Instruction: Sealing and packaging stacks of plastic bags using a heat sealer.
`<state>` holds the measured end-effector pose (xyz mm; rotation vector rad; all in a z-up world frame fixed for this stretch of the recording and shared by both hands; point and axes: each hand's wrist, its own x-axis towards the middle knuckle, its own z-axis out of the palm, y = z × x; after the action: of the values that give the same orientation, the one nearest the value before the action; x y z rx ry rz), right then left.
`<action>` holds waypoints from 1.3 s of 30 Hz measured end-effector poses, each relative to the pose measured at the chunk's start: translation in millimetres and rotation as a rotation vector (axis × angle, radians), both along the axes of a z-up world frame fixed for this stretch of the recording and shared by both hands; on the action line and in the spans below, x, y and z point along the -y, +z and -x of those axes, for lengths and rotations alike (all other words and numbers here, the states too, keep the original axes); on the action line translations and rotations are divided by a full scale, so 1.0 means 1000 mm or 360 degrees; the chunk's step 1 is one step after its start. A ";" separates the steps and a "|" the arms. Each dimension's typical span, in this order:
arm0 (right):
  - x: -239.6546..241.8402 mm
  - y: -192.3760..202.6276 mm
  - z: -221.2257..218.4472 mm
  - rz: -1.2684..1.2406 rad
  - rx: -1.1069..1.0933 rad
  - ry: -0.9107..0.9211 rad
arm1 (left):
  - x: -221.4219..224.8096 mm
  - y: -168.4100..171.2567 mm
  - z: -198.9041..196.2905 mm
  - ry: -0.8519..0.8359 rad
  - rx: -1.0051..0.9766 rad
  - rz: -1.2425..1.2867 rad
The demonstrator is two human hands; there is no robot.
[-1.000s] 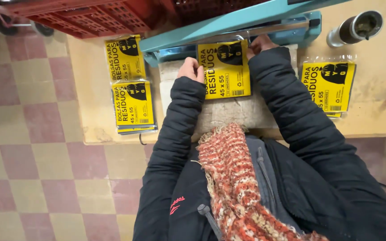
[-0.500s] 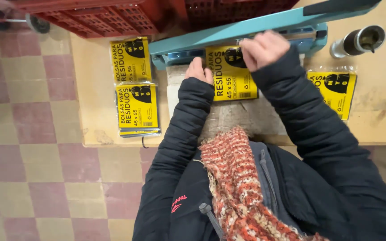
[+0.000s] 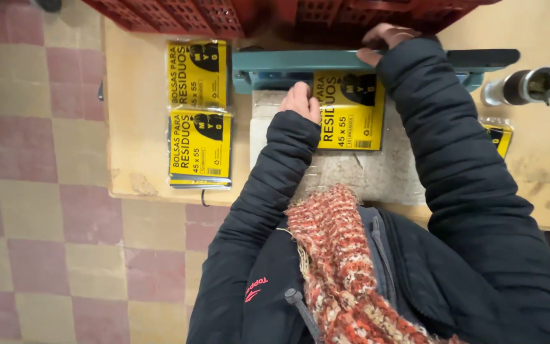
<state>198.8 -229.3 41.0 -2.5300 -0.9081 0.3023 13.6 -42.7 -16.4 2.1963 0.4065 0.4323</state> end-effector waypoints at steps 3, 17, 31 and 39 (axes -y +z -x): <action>0.002 -0.002 0.008 -0.0008 -0.0105 -0.0010 | -0.009 0.003 0.015 0.0005 0.0041 0.0110; 0.001 0.008 0.017 0.0044 0.0193 0.0001 | -0.307 -0.099 0.026 0.0907 -0.0681 -0.1105; -0.004 0.000 0.014 0.0128 0.0432 0.0126 | -0.308 -0.029 0.033 0.0261 -0.0419 -0.0245; 0.005 0.007 0.008 -0.0152 0.0176 0.0085 | -0.238 0.107 0.088 0.0173 0.0375 -0.0577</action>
<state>190.6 -234.6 48.5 -2.4577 -1.0089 0.1331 -74.7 195.0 90.4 2.4391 0.3395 0.8724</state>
